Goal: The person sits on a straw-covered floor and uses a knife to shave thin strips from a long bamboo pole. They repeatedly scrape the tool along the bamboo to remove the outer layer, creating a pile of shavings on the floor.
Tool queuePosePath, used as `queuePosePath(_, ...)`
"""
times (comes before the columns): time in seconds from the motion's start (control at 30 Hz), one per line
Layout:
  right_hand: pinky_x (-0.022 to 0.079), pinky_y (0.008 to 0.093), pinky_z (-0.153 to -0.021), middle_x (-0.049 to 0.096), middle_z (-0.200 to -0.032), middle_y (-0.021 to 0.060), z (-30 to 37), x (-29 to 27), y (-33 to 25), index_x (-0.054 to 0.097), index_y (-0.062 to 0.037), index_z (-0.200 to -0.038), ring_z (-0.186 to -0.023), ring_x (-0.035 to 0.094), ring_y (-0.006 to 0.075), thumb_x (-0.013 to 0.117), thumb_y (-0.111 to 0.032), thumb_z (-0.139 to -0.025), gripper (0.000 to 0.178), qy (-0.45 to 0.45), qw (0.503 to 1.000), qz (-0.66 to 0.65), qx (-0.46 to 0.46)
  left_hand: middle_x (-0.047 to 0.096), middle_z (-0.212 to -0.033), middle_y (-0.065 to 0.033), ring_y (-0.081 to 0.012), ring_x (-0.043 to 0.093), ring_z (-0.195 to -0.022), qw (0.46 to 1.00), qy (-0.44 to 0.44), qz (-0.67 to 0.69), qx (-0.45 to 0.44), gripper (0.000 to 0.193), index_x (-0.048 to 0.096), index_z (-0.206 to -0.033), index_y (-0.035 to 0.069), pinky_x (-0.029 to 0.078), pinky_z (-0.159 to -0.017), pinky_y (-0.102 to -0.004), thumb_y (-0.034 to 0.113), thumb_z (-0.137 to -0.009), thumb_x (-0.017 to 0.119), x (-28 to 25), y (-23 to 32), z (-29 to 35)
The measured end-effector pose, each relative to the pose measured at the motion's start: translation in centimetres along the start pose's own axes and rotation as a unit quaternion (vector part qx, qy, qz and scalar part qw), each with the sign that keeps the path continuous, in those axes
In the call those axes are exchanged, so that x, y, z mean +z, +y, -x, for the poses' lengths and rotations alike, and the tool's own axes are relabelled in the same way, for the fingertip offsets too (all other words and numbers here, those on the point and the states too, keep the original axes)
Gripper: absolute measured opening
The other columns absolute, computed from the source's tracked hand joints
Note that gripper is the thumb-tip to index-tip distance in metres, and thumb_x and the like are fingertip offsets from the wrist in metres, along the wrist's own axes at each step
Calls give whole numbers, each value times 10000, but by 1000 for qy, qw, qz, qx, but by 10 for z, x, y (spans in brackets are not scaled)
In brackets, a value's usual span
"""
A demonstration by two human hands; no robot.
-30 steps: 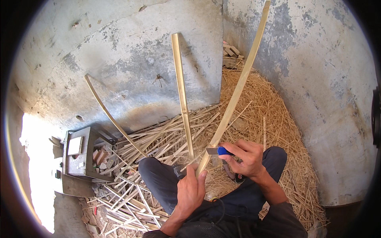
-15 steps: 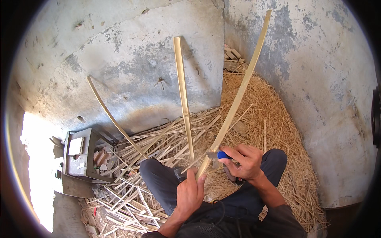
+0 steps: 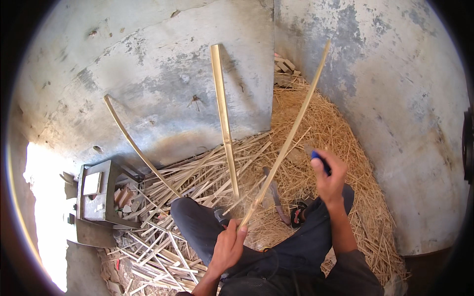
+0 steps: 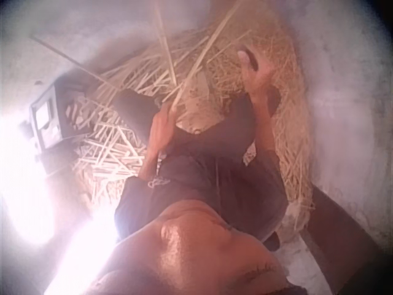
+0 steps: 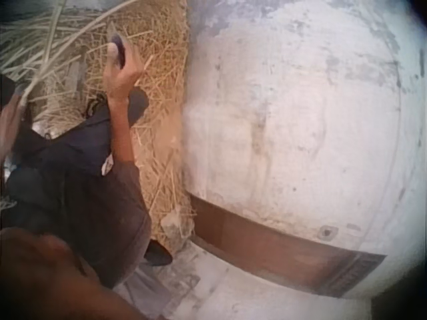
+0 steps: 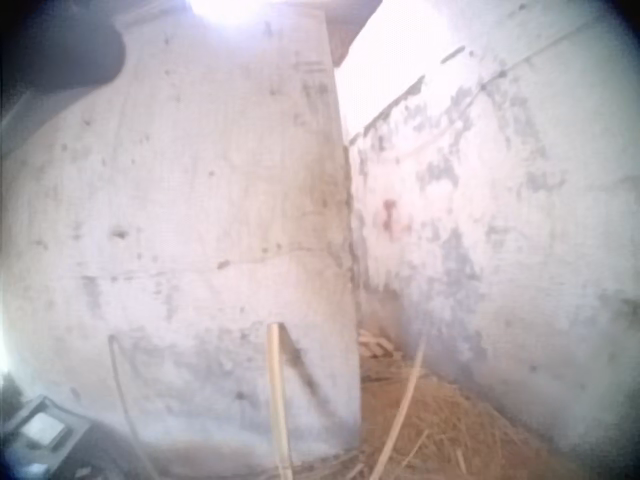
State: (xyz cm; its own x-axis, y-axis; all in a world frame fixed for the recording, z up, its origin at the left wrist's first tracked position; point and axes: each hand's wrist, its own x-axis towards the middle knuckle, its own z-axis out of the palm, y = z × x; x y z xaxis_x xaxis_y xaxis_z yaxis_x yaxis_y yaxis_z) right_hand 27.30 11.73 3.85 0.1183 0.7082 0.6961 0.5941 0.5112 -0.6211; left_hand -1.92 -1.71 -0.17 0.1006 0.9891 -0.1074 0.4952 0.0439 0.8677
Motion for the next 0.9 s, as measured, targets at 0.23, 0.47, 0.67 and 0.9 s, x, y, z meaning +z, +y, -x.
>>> queuePosePath(0.23,549,337,-590,734,-834,90,52,25,-19,794,-69,-1063,-669,717,242,817,-350,-940,308,-129,990,-41,-50,582,-748,-212,-407,595,-703,996,-14,93,0,314,555,-1125,-9,454,-693,-480,288,-1155,459,0,13,-17)
queuePosePath(0.47,503,355,-535,673,-767,24,52,32,-30,788,-124,-1042,-588,649,220,824,-402,-908,311,-140,983,8,-117,573,-790,-186,-344,573,-759,992,-40,123,8,355,556,-1125,-14,448,-742,-441,314,-1169,427,8,12,-18)
queuePosePath(0.67,477,353,-513,620,-717,12,46,29,-30,780,-125,-1031,-555,609,214,821,-407,-906,311,-132,980,39,-146,565,-783,-188,-355,573,-754,992,-42,116,16,351,546,-1109,-14,445,-737,-449,310,-1171,423,5,21,-19)
queuePosePath(0.9,478,349,-510,651,-722,26,41,23,-32,793,-120,-1006,-566,631,213,830,-394,-902,296,-135,977,64,-151,577,-779,-222,-413,585,-745,995,-29,90,20,341,533,-1084,-14,443,-715,-481,294,-1170,417,5,26,-19)
